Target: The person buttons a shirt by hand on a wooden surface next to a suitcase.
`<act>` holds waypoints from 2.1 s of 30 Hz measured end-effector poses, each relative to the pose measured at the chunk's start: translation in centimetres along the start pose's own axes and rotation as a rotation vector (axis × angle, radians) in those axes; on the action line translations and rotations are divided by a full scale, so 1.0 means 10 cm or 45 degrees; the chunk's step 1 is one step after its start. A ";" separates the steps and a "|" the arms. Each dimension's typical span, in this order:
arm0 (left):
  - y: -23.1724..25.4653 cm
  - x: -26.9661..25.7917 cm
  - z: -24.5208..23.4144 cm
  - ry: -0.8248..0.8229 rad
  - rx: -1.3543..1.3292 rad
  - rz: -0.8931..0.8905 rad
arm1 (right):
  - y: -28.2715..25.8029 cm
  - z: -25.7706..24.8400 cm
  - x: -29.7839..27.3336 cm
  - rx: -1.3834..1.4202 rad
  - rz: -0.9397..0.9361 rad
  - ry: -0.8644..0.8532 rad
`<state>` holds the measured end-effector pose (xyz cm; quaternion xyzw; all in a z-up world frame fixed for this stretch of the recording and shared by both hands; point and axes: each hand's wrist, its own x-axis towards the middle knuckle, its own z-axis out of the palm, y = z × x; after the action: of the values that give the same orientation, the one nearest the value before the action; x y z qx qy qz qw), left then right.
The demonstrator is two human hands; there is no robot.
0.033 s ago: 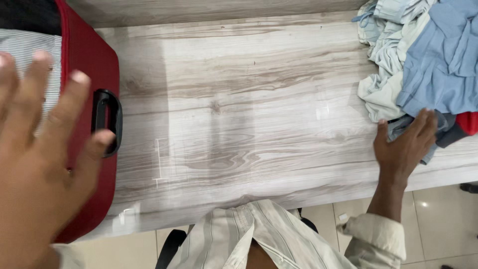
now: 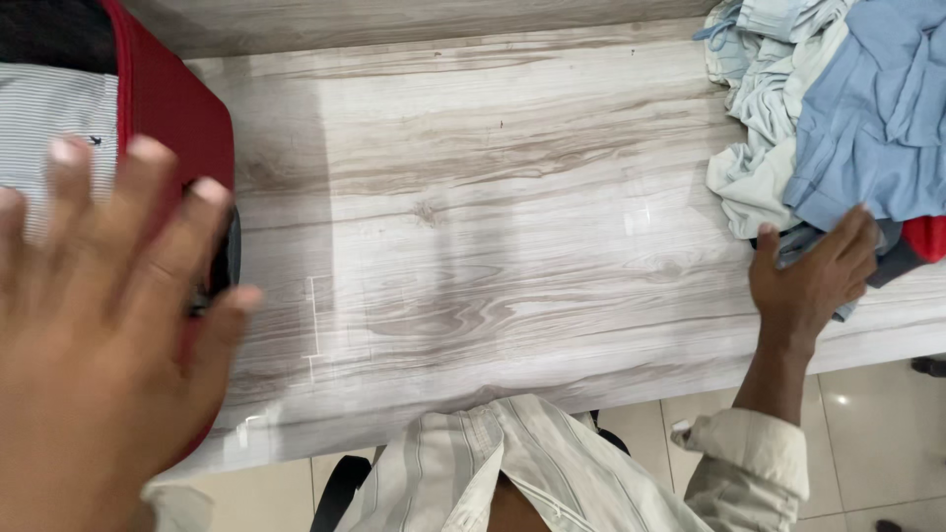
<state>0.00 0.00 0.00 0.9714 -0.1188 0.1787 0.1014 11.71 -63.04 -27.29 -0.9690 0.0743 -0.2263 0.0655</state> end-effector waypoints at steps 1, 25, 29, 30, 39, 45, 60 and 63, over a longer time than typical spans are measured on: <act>0.15 -0.04 0.07 -0.036 0.144 0.087 | 0.07 0.06 0.11 -0.088 0.056 0.017; 0.42 -0.42 2.33 -0.325 -1.678 -1.211 | -3.66 -0.78 -0.91 1.025 -1.422 -1.221; 0.14 -0.61 2.36 -0.496 -1.279 -0.891 | -3.44 -0.85 -0.92 1.386 -1.382 -1.147; 0.08 -0.63 2.35 -0.493 -1.198 -1.070 | -3.36 -0.84 -0.91 1.379 -1.377 -1.150; 0.14 -0.53 2.05 0.740 -0.877 -0.862 | -2.18 -0.68 -0.43 0.521 -0.518 -0.015; 0.59 -0.49 2.13 0.259 -0.773 -0.625 | -1.94 -0.43 -0.48 0.245 -0.328 -0.256; 0.30 -0.97 2.59 0.267 -1.874 -0.846 | -2.71 -0.92 -0.58 0.867 -0.851 -0.366; 0.09 -0.98 2.45 0.922 -2.199 -1.207 | -2.20 -0.78 -0.40 0.447 -0.531 -0.282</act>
<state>-1.21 -4.78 -25.91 0.4045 0.2240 0.2550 0.8492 7.15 -41.49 -18.57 -0.9560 -0.1743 -0.1371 0.1920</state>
